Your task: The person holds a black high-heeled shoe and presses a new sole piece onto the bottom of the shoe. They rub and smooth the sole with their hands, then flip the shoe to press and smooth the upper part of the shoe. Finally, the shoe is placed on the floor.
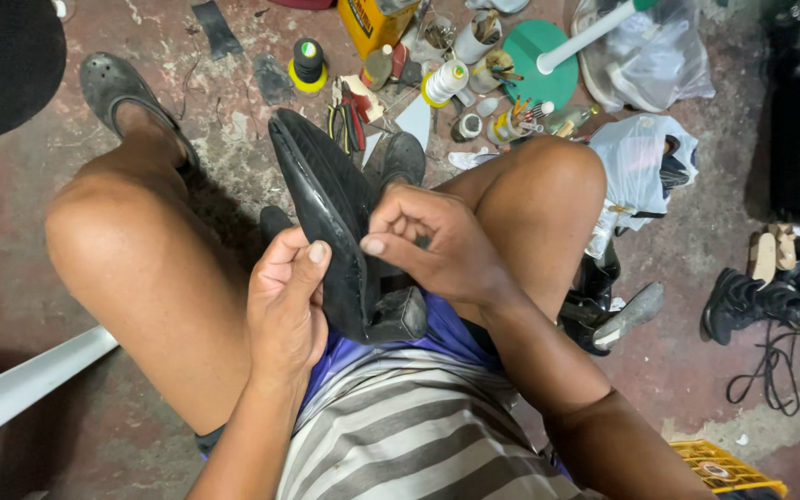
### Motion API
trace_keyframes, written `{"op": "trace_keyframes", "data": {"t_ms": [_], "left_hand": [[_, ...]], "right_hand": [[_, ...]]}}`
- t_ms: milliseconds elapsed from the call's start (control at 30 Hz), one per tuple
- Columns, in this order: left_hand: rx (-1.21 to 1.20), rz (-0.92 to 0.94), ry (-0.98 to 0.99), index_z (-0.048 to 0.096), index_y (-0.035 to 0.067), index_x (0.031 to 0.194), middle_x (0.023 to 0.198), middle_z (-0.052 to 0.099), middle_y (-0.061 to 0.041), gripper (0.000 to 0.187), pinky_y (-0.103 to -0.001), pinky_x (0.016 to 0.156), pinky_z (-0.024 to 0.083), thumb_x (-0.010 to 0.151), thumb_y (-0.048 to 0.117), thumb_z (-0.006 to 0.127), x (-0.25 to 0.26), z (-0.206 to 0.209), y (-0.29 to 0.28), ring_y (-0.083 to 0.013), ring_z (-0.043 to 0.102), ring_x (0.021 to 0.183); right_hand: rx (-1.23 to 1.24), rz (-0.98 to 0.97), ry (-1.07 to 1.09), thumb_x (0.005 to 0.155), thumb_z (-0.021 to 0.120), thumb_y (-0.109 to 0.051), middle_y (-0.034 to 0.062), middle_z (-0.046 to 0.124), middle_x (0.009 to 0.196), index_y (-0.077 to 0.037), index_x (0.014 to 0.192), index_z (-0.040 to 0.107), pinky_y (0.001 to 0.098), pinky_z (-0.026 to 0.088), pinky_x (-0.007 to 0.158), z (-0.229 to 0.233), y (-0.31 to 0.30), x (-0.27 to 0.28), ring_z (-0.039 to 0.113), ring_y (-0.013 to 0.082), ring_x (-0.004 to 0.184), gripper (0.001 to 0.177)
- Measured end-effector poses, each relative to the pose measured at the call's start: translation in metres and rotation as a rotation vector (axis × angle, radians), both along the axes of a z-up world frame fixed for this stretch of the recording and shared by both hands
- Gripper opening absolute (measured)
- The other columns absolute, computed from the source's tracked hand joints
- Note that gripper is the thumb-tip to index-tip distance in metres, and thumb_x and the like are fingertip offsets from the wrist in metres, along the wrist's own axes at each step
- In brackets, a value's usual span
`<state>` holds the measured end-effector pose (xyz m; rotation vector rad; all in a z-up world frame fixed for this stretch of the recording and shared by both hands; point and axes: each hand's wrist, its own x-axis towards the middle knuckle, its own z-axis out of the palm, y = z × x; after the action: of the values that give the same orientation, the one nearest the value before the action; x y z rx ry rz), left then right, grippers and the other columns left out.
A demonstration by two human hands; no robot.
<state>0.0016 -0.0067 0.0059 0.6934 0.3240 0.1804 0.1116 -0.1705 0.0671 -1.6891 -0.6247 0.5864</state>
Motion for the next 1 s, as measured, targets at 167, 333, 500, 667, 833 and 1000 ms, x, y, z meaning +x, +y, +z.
{"op": "trace_keyframes", "data": {"t_ms": [167, 333, 500, 667, 833, 1000], "left_hand": [[0.062, 0.004, -0.006, 0.065, 0.001, 0.116, 0.107, 0.072, -0.005, 0.014, -0.024, 0.088, 0.05, 0.105, 0.009, 0.063, 0.007, 0.008, 0.002, -0.0074, 0.063, 0.094], [-0.032, 0.145, -0.055, 0.063, 0.003, 0.113, 0.11, 0.071, -0.006, 0.008, -0.028, 0.095, 0.054, 0.109, 0.01, 0.061, 0.017, 0.015, 0.017, -0.0111, 0.066, 0.1], [-0.094, 0.162, -0.04, 0.063, 0.003, 0.114, 0.111, 0.071, -0.007, 0.009, -0.03, 0.095, 0.055, 0.109, 0.01, 0.061, 0.03, 0.012, 0.028, -0.0124, 0.067, 0.099], [-0.144, 0.136, -0.024, 0.063, 0.002, 0.114, 0.108, 0.072, -0.007, 0.01, -0.029, 0.093, 0.055, 0.109, 0.011, 0.061, 0.035, 0.005, 0.029, -0.0125, 0.068, 0.097], [0.005, 0.009, 0.041, 0.064, 0.001, 0.119, 0.108, 0.07, -0.005, 0.013, -0.026, 0.088, 0.054, 0.109, 0.01, 0.062, 0.037, -0.007, 0.029, -0.0089, 0.064, 0.093], [0.006, 0.045, 0.054, 0.063, 0.002, 0.12, 0.108, 0.071, -0.005, 0.016, -0.026, 0.086, 0.055, 0.107, 0.011, 0.061, 0.037, -0.008, 0.025, -0.0089, 0.065, 0.092]], "right_hand": [[0.042, -0.028, 0.234, 0.094, 0.08, -0.012, -0.0034, 0.052, 0.087, -0.003, 0.096, 0.063, 0.0224, 0.041, 0.067, -0.01, 0.009, 0.001, 0.048, 0.0028, 0.076, 0.02], [-0.137, 0.264, -0.303, 0.081, 0.086, -0.024, 0.0074, 0.061, 0.112, -0.005, 0.114, 0.065, 0.0344, 0.051, 0.091, 0.016, -0.011, -0.01, 0.063, 0.0215, 0.105, 0.044], [-0.32, 0.243, -0.326, 0.082, 0.085, -0.024, 0.0072, 0.062, 0.126, -0.01, 0.122, 0.064, 0.0356, 0.054, 0.096, 0.012, -0.008, -0.026, 0.065, 0.0256, 0.119, 0.047], [-0.239, 0.283, -0.327, 0.087, 0.084, -0.021, 0.0059, 0.064, 0.126, -0.011, 0.126, 0.059, 0.0347, 0.054, 0.1, 0.005, -0.007, -0.02, 0.066, 0.0236, 0.119, 0.048], [-0.205, 0.258, 0.136, 0.087, 0.083, -0.017, 0.0041, 0.065, 0.116, -0.007, 0.126, 0.061, 0.0279, 0.055, 0.09, 0.0, -0.012, -0.015, 0.064, 0.0131, 0.101, 0.045], [-0.127, 0.278, 0.085, 0.091, 0.084, -0.014, 0.0015, 0.062, 0.114, -0.007, 0.127, 0.062, 0.0253, 0.053, 0.085, -0.005, -0.014, -0.01, 0.06, 0.0079, 0.098, 0.043]]}}
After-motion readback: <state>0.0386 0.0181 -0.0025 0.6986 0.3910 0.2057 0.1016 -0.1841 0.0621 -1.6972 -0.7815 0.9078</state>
